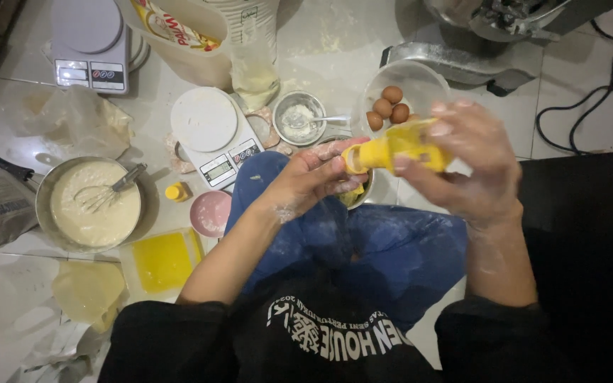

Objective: Preparing ingredients by cracking eggs and scooping butter, then pouring liquid into a stand mixer.

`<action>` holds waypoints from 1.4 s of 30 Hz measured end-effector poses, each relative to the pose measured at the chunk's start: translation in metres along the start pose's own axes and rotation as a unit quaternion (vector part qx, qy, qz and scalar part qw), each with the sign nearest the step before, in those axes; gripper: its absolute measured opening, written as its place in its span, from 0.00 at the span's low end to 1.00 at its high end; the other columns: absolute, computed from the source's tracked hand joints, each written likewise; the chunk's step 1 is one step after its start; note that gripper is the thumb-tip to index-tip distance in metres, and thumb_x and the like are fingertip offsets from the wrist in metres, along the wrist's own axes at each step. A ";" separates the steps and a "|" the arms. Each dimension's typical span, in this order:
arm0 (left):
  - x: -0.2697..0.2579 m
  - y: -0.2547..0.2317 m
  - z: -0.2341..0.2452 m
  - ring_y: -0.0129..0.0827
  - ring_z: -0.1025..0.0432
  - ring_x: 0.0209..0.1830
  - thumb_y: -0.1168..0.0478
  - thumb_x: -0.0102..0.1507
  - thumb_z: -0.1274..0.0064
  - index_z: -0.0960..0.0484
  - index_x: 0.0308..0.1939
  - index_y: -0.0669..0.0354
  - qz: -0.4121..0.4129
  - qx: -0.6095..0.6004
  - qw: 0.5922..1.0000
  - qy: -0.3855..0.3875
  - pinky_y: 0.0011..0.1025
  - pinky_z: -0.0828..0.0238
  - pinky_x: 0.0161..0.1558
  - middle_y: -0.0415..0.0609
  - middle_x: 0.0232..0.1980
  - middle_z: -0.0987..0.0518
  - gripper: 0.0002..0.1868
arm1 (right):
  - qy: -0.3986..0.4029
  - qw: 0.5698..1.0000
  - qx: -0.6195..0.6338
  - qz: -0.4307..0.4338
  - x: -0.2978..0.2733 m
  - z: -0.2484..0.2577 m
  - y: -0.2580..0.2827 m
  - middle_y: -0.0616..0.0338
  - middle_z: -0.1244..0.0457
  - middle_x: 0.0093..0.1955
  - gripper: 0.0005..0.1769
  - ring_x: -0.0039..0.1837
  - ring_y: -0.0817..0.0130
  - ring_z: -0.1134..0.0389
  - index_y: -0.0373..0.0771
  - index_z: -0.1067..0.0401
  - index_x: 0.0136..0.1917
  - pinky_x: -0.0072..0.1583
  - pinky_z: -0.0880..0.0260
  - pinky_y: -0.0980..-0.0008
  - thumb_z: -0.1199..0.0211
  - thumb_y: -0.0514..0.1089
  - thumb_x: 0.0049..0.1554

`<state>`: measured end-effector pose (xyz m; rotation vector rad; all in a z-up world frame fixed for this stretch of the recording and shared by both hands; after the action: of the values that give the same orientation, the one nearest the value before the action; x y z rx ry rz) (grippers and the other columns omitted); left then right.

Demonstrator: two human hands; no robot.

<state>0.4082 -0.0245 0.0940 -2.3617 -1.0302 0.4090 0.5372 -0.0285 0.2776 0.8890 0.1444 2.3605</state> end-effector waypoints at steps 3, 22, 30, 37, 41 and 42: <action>0.002 0.002 0.000 0.42 0.22 0.58 0.52 0.65 0.39 0.32 0.74 0.63 0.001 0.002 1.000 0.003 0.38 0.26 0.65 0.53 0.59 0.21 0.37 | 0.042 0.999 0.001 -0.024 0.005 -0.006 0.000 0.44 0.31 0.46 0.18 0.51 0.51 0.29 0.24 0.25 0.48 0.58 0.31 0.53 0.24 0.42 0.57; 0.012 0.018 0.003 0.41 0.21 0.55 0.54 0.66 0.40 0.37 0.76 0.65 0.014 -0.048 0.999 0.007 0.35 0.23 0.60 0.56 0.57 0.20 0.39 | 0.094 0.995 -0.024 -0.002 0.015 -0.003 0.003 0.45 0.29 0.47 0.17 0.48 0.57 0.28 0.27 0.26 0.50 0.53 0.27 0.59 0.29 0.46 0.60; 0.014 0.015 -0.001 0.43 0.23 0.58 0.57 0.66 0.39 0.39 0.77 0.65 -0.005 -0.083 0.996 0.021 0.38 0.28 0.65 0.55 0.61 0.22 0.39 | 0.081 0.987 -0.135 0.014 -0.007 0.013 -0.006 0.47 0.31 0.58 0.19 0.55 0.53 0.27 0.35 0.26 0.59 0.56 0.27 0.54 0.23 0.40 0.58; 0.014 0.014 -0.004 0.53 0.29 0.68 0.64 0.69 0.41 0.34 0.74 0.61 -0.053 -0.110 0.992 0.038 0.41 0.31 0.71 0.54 0.71 0.29 0.30 | -0.049 0.996 0.057 -0.047 -0.053 0.022 -0.023 0.43 0.39 0.63 0.34 0.64 0.52 0.34 0.29 0.41 0.67 0.65 0.26 0.60 0.25 0.34 0.54; 0.017 0.019 -0.002 0.50 0.29 0.67 0.64 0.68 0.40 0.35 0.74 0.62 -0.053 -0.101 0.993 0.026 0.44 0.33 0.72 0.53 0.69 0.29 0.32 | 0.071 0.994 -0.057 -0.058 -0.042 0.001 -0.007 0.46 0.33 0.63 0.29 0.61 0.50 0.28 0.38 0.36 0.68 0.58 0.23 0.59 0.25 0.39 0.58; 0.017 0.020 -0.002 0.52 0.29 0.67 0.64 0.68 0.40 0.34 0.73 0.62 -0.055 -0.107 0.992 0.026 0.41 0.31 0.70 0.54 0.69 0.28 0.31 | 0.008 0.996 -0.082 -0.042 -0.046 0.010 -0.007 0.42 0.33 0.60 0.27 0.58 0.50 0.28 0.35 0.34 0.66 0.54 0.22 0.60 0.25 0.39 0.58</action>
<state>0.4318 -0.0241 0.0831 -2.4736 -1.2259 0.2030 0.5747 -0.0509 0.2573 0.7719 -0.0053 2.2647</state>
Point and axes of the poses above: each hand's wrist, its own x-axis towards the middle knuckle, its own z-axis out of the back of the hand, y = z × x, the point moved 8 cm from there along x, towards the middle knuckle
